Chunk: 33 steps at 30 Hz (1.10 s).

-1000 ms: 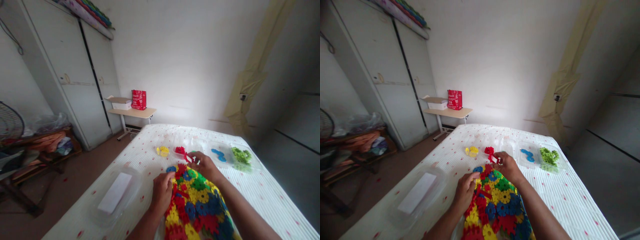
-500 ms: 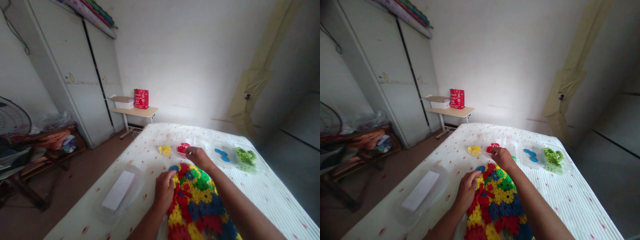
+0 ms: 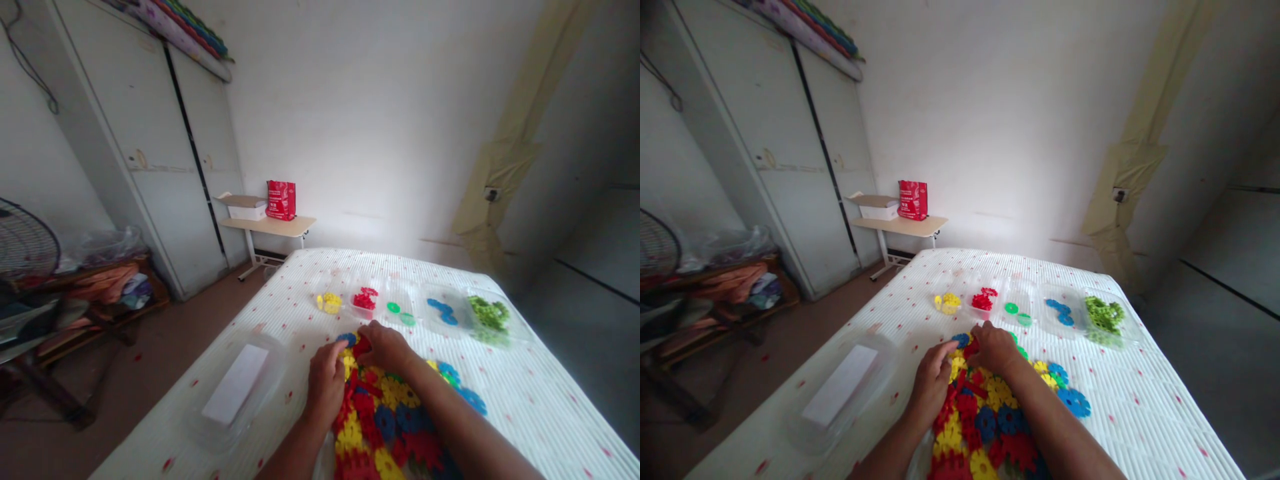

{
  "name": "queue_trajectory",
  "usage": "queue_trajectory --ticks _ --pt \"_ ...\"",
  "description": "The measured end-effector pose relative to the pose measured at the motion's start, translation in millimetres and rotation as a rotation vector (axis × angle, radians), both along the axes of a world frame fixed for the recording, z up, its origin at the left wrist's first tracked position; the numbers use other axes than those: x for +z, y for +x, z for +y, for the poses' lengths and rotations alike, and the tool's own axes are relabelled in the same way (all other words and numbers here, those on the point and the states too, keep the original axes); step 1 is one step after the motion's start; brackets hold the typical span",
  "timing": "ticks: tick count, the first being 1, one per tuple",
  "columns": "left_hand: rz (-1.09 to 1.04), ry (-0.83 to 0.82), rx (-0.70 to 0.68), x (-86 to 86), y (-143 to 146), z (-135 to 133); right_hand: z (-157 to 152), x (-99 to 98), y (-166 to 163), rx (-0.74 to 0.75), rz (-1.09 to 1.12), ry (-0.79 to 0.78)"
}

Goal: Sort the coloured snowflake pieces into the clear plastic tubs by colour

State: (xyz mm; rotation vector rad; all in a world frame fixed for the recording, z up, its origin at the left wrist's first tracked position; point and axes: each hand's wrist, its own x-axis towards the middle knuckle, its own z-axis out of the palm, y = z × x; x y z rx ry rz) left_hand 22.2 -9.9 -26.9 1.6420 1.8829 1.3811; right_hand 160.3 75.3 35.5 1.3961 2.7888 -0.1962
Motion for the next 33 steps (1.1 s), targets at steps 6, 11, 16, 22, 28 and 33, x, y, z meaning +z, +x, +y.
queue_trajectory --ticks 6,11,16,22,28,33 --pt "-0.005 -0.009 0.014 -4.6 -1 2 8 2.0 9 0.046 0.014 -0.034" --pt "-0.002 -0.010 0.011 -5.6 -1 2 13 7.8 24 -0.028 0.042 -0.077" --pt "0.019 -0.012 0.013 -4.1 0 2 15 18.7 36 -0.059 0.122 -0.078" --pt "-0.004 -0.013 0.014 -6.1 -1 3 13 12.8 27 -0.009 0.184 -0.069" --pt "0.010 -0.005 0.018 -7.7 -1 3 6 -2.4 15 0.027 0.148 -0.094" --pt "0.015 -0.009 0.013 -6.0 -1 3 8 -4.9 13 0.018 0.137 -0.127"
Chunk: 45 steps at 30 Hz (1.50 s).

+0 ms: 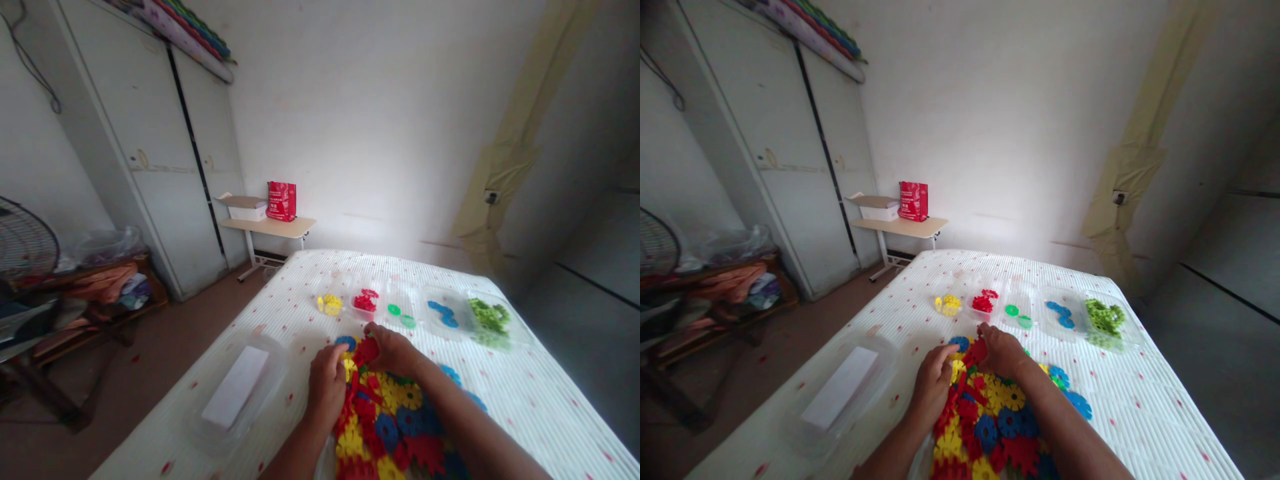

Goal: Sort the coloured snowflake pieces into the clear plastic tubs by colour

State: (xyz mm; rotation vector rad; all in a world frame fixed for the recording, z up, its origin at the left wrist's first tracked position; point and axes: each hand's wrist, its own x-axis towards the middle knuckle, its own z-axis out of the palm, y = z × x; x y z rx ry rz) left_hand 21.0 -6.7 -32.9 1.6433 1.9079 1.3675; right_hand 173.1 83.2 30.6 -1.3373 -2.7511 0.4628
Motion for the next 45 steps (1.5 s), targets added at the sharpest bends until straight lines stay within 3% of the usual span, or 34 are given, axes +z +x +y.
queue_trajectory --ticks 7,15,23,34,45 --pt "-0.003 0.015 -0.001 0.5 0 0 2 3.0 -1 -0.002 0.003 -0.032" --pt "-0.004 -0.004 -0.008 -4.8 0 1 5 19.0 4 -0.060 0.054 0.078" --pt "-0.042 -0.042 -0.004 2.5 1 -2 62 56.4 -16 -0.369 0.119 0.319" --pt "-0.048 -0.044 -0.003 2.5 3 -1 68 42.5 -15 -0.371 -0.065 0.270" --pt "-0.076 -0.086 0.015 0.3 3 -1 88 29.8 -51 -0.332 -0.221 0.135"
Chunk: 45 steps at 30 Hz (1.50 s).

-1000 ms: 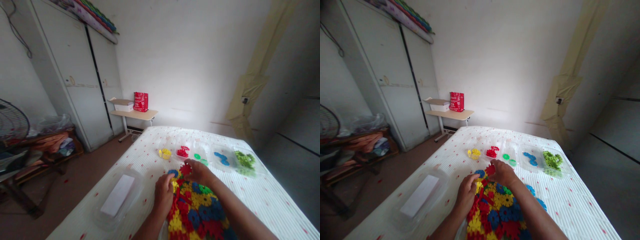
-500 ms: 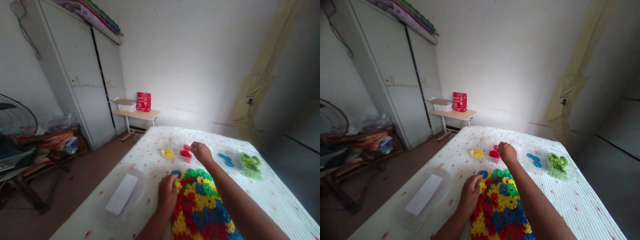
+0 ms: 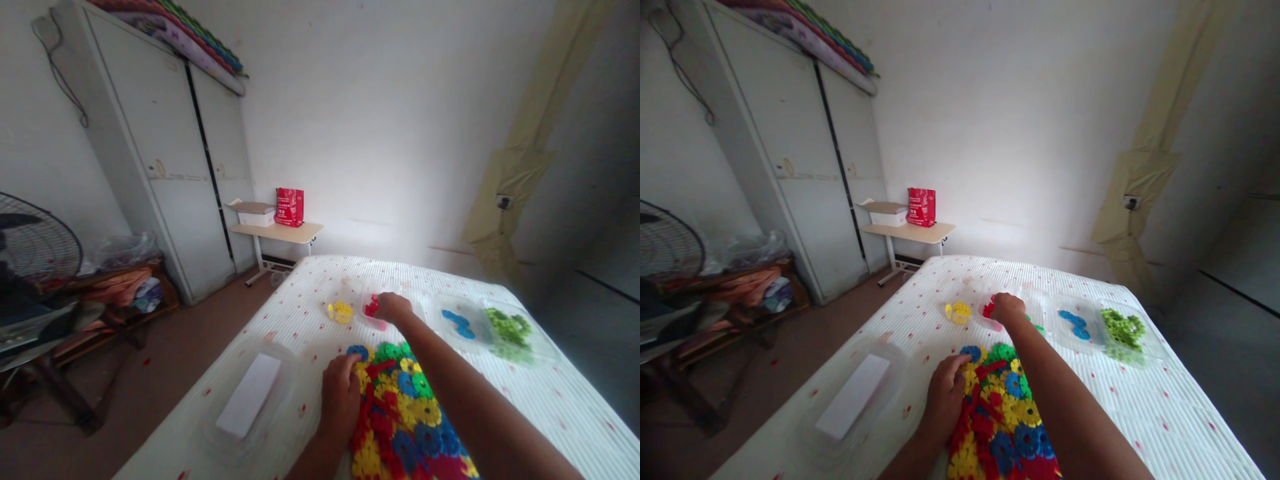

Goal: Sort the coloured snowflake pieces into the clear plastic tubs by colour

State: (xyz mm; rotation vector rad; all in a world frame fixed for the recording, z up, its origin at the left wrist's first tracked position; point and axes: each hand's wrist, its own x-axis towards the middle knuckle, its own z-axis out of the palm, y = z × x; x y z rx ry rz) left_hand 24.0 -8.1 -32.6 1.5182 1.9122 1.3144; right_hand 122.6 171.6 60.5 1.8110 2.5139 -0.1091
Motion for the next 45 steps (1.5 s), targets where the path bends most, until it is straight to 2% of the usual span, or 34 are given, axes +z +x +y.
queue_trajectory --ticks 3,10,17,20,24,27,29,33,36,42,45 --pt "0.005 0.006 0.004 -0.7 0 0 1 1.1 -1 -0.019 -0.003 -0.003" --pt "0.005 0.003 -0.010 4.4 1 0 3 19.8 10 -0.108 0.028 0.070" --pt "-0.004 0.022 -0.012 0.8 -1 0 -9 23.8 12 -0.139 0.044 0.093" --pt "-0.006 0.035 -0.011 0.1 0 0 -22 30.8 14 -0.060 0.077 0.129" --pt "-0.023 0.038 -0.006 1.7 0 0 -45 36.6 26 0.187 0.116 0.051" --pt "-0.025 0.037 -0.021 3.8 0 0 -66 28.5 36 0.363 0.115 -0.049" --pt "-0.021 0.041 -0.025 4.8 -1 -1 -78 16.9 40 0.412 0.091 -0.083" --pt "-0.024 0.058 -0.026 4.2 -2 0 -93 -9.5 41 0.413 0.027 -0.079" --pt "-0.025 0.074 -0.017 1.7 -3 1 -95 -20.8 43 0.398 0.004 -0.054" --pt "-0.050 0.076 -0.020 -0.2 -4 2 -98 -15.5 45 0.362 0.040 -0.017" --pt "-0.064 0.061 -0.019 -0.5 -5 2 -105 -12.3 40 0.441 0.072 -0.029"
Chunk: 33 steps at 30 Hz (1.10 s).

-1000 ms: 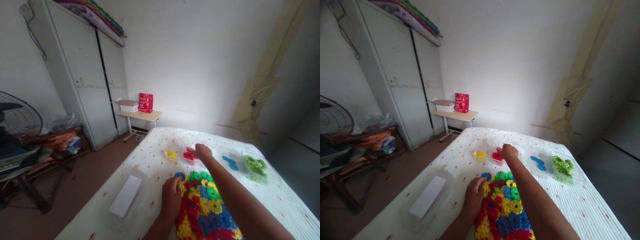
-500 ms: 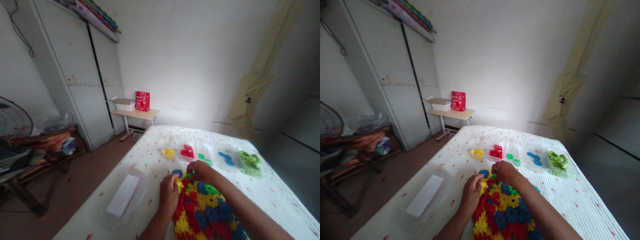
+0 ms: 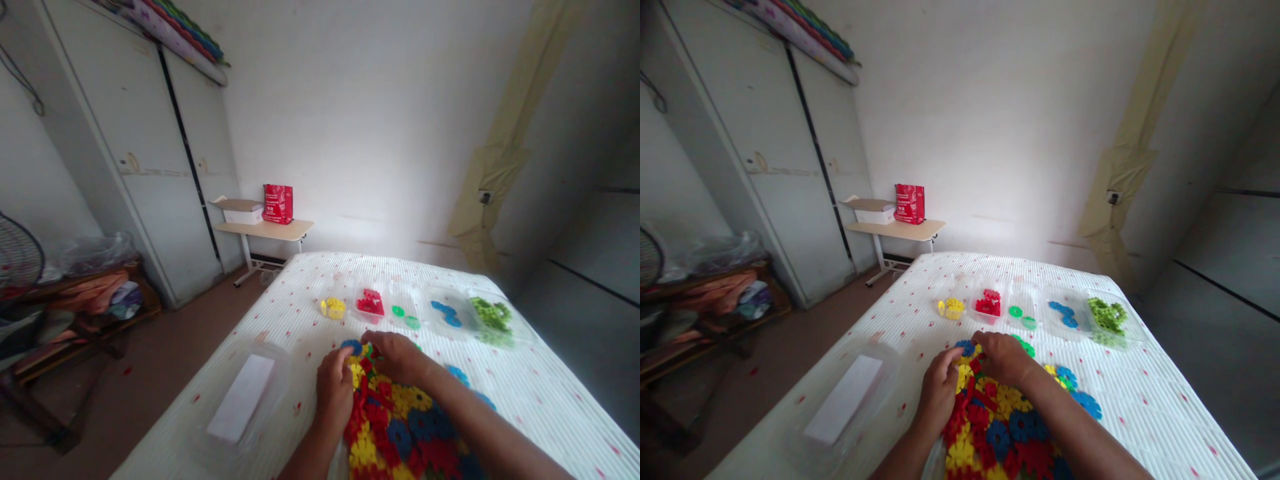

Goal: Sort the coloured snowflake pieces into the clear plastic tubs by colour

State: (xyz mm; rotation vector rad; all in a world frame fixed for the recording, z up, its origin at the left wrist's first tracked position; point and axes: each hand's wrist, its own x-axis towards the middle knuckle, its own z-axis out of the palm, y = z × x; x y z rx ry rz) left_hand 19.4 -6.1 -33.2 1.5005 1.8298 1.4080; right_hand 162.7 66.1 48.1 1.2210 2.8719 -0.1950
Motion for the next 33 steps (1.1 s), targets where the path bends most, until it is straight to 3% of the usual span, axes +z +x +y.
queue_trajectory --ticks 3,8,17,25,33 --pt "-0.032 -0.006 -0.005 -1.6 0 1 -8 -3.0 -8 0.060 -0.064 0.038" --pt "-0.054 -0.023 -0.009 -1.5 -1 1 -4 -1.5 -12 0.001 -0.079 0.089" --pt "-0.068 -0.047 -0.006 0.8 0 0 52 48.9 -8 -0.264 0.024 0.230" --pt "-0.074 -0.036 0.002 -1.6 0 0 82 37.0 -20 -0.224 0.083 0.153" --pt "-0.075 -0.047 -0.001 -1.7 0 1 96 40.5 -21 -0.276 0.140 0.178"
